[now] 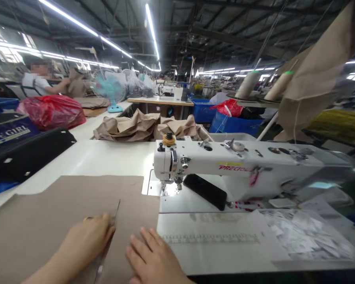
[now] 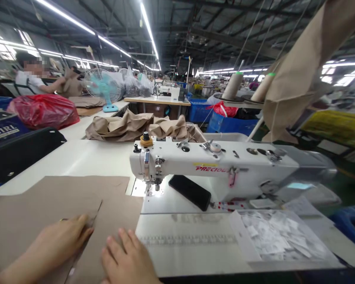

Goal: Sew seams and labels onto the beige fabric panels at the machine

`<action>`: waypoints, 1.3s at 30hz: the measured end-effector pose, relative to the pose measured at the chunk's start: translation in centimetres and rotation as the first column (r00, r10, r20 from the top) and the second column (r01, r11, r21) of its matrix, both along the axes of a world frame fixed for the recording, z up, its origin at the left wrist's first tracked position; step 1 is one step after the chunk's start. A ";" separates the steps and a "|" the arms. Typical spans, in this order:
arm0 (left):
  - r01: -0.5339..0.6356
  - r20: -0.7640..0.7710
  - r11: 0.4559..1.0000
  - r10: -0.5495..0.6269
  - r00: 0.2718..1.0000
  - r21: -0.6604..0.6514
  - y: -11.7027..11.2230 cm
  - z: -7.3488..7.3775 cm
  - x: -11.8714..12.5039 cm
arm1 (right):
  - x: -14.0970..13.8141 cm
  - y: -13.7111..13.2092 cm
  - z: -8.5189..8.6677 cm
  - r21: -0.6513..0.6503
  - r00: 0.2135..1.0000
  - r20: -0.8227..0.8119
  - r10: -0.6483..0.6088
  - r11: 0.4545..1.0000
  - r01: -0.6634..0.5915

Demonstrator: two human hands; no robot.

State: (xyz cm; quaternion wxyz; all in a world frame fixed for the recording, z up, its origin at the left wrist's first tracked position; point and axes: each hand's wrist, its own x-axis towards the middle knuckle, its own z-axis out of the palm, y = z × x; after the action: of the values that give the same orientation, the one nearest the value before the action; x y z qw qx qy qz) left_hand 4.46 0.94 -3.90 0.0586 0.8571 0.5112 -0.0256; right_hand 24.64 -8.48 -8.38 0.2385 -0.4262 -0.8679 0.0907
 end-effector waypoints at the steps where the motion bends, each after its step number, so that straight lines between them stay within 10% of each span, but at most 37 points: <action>1: 0.072 -0.018 0.997 -0.072 0.997 0.000 0.5 0.6 1.6 | -0.4 -0.4 -0.4 -0.019 1.000 -0.001 -0.001 1.000 0.001; 6: 0.215 0.129 0.976 -0.210 0.969 -0.027 4.6 1.2 9.5 | -0.2 -0.8 -1.4 -0.061 0.998 -0.058 -0.013 0.998 0.009; 11: 0.200 0.201 0.971 -0.171 0.964 -0.131 6.4 -0.3 11.4 | 1.0 -0.1 -1.8 -0.173 0.874 -0.417 -0.248 0.966 0.191; 15: 0.238 0.310 0.942 -0.159 0.937 -0.236 5.9 -0.3 10.5 | 2.2 2.5 -0.6 -0.645 0.532 -0.474 -0.702 0.688 0.334; 18: 0.265 0.377 0.918 -0.143 0.915 -0.294 5.6 0.4 10.1 | 2.5 4.0 0.6 -0.817 0.560 -0.336 -0.757 0.530 0.226; 39: 0.276 0.423 0.932 -0.158 0.892 -0.234 5.5 0.0 10.5 | 2.2 4.2 1.5 -0.809 0.559 -0.264 -0.786 0.496 0.316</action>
State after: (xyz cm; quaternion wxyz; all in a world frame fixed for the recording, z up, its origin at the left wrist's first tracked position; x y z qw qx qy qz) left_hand 14.98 6.39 -3.89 0.2817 0.8786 0.3794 0.0682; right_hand 26.83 -4.27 -6.85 0.3447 -0.6983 -0.4413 0.4459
